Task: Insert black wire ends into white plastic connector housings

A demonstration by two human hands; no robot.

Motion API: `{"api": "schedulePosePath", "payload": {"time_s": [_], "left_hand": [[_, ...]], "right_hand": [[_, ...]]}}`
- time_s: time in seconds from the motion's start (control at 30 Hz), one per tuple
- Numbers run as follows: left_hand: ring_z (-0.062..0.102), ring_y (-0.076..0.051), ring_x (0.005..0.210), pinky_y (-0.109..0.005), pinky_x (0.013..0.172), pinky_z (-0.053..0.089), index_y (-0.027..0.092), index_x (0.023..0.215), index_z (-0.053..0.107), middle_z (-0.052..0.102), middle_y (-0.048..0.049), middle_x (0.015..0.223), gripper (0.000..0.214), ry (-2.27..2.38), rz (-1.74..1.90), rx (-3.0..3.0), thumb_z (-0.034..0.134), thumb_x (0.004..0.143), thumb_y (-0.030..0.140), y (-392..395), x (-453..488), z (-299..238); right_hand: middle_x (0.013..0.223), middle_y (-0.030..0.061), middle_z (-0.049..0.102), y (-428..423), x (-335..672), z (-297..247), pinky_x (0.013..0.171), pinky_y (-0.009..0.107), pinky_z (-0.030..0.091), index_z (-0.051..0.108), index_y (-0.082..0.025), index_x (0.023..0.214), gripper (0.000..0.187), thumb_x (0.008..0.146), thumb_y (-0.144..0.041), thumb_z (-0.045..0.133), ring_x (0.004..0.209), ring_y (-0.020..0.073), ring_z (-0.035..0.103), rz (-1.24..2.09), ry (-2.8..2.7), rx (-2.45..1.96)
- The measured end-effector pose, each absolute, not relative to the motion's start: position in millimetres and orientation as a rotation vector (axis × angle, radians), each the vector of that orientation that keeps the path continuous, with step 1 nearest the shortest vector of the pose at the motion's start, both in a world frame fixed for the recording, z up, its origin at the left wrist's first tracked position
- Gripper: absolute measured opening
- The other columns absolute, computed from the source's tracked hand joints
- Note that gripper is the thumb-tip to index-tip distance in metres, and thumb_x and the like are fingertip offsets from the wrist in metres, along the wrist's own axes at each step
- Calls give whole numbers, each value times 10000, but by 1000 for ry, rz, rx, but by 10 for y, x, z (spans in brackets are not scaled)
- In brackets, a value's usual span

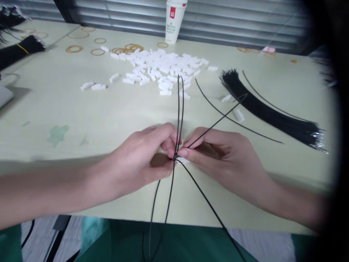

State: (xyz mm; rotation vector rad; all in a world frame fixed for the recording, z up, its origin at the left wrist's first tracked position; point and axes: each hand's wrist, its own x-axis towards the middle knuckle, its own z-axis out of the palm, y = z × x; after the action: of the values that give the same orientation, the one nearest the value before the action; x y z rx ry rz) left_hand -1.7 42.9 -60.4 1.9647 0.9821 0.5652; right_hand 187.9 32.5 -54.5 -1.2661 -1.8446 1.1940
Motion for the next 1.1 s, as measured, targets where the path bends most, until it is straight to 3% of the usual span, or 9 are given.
{"api": "schedulePosePath", "payload": {"time_s": [0.5, 0.67, 0.8, 1.1], "left_hand": [[540, -115, 772, -183, 646, 473, 204, 873, 484, 564, 23, 832, 190, 1017, 536, 2031, 585, 734, 123, 446, -23, -585], [554, -110, 779, -165, 651, 479, 203, 896, 489, 574, 30, 814, 226, 1008, 531, 2030, 585, 725, 90, 445, -22, -565], [587, -122, 815, -170, 646, 487, 210, 934, 483, 593, 25, 843, 268, 989, 541, 1980, 587, 719, 87, 446, -24, -583], [616, -98, 784, -145, 587, 482, 212, 919, 436, 595, 9, 944, 284, 981, 564, 1900, 557, 720, 51, 419, -28, -607]], "right_hand": [[720, -25, 622, 343, 1852, -511, 587, 224, 456, 608, -201, 722, 62, 767, -216, 648, 650, 96, 573, 910, -2056, -1205], [780, -7, 626, 357, 1888, -530, 702, 208, 460, 600, -154, 769, 54, 819, -170, 589, 744, 88, 558, 647, -2255, -987], [762, 22, 619, 364, 1897, -538, 689, 242, 451, 586, -147, 766, 58, 822, -155, 578, 769, 124, 553, 466, -2349, -901], [723, 17, 590, 376, 1859, -567, 635, 250, 416, 580, -144, 759, 130, 849, -230, 545, 722, 129, 535, 532, -2380, -948]]}}
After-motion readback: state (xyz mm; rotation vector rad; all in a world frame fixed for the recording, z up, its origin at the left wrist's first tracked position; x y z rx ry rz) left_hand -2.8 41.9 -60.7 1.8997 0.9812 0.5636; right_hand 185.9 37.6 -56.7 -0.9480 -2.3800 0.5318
